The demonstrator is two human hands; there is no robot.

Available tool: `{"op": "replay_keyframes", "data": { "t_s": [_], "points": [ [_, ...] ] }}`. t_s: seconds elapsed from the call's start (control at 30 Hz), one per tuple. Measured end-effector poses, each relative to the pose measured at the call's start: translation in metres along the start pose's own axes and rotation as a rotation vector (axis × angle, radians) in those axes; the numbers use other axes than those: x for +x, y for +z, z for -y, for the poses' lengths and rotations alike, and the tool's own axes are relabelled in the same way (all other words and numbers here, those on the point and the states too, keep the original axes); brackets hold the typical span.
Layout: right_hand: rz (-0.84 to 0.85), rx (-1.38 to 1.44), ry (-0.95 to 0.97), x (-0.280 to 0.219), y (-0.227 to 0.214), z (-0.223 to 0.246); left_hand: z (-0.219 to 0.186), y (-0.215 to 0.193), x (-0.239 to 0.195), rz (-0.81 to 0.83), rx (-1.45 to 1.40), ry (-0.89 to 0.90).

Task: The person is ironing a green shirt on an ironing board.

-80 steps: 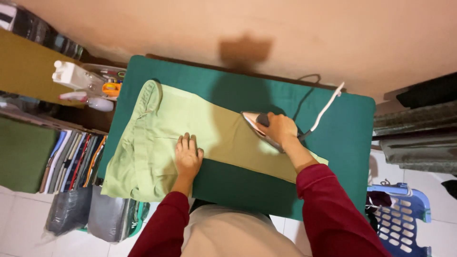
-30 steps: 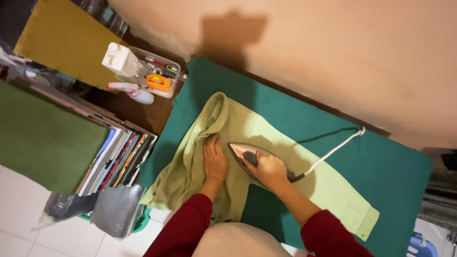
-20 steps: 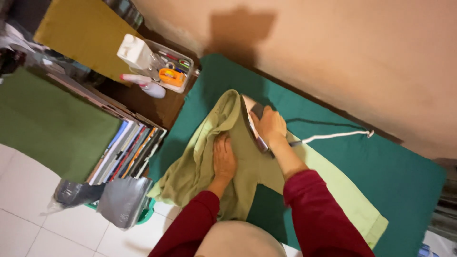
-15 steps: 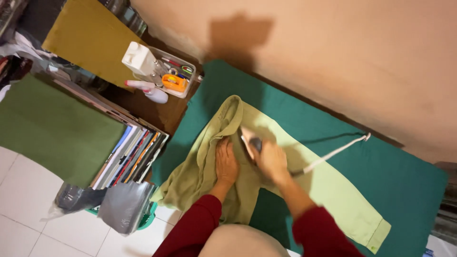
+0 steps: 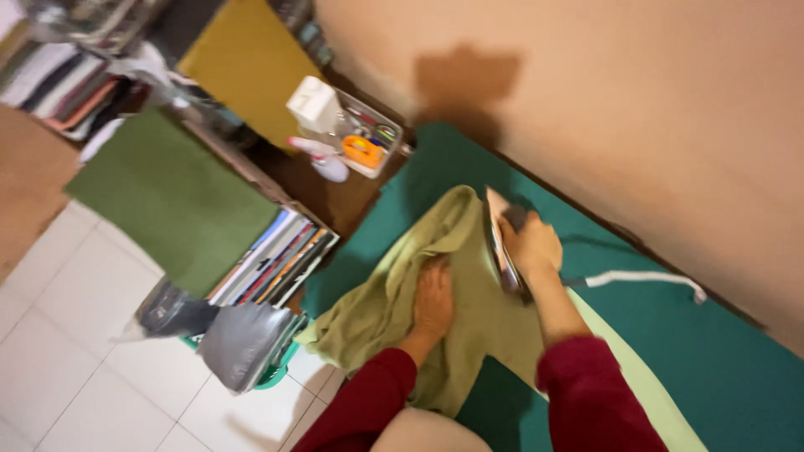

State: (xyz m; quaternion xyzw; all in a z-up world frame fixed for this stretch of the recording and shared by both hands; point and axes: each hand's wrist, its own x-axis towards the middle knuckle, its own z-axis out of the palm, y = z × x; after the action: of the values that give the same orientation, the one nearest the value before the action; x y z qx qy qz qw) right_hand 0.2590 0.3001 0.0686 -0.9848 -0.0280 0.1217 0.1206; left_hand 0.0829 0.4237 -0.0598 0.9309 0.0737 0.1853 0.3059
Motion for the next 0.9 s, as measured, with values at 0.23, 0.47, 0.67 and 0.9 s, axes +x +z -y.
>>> {"op": "replay_keyframes", "data": {
  "t_s": [0.23,0.47,0.67,0.9],
  "points": [
    [0.136,-0.033,0.01,-0.112,0.026,-0.041,0.0,0.007,-0.002,-0.03,0.001,0.02],
    [0.079,-0.142,-0.016,-0.08,0.012,-0.084,-0.013,-0.008,0.006,-0.037,-0.001,0.036],
    [-0.02,-0.026,0.017,-0.056,0.009,-0.088,-0.041,0.005,-0.007,0.093,0.075,-0.048],
    [0.042,-0.063,-0.025,-0.163,0.047,-0.171,-0.064,0.001,-0.073,0.231,0.302,0.289]
  ]
}}
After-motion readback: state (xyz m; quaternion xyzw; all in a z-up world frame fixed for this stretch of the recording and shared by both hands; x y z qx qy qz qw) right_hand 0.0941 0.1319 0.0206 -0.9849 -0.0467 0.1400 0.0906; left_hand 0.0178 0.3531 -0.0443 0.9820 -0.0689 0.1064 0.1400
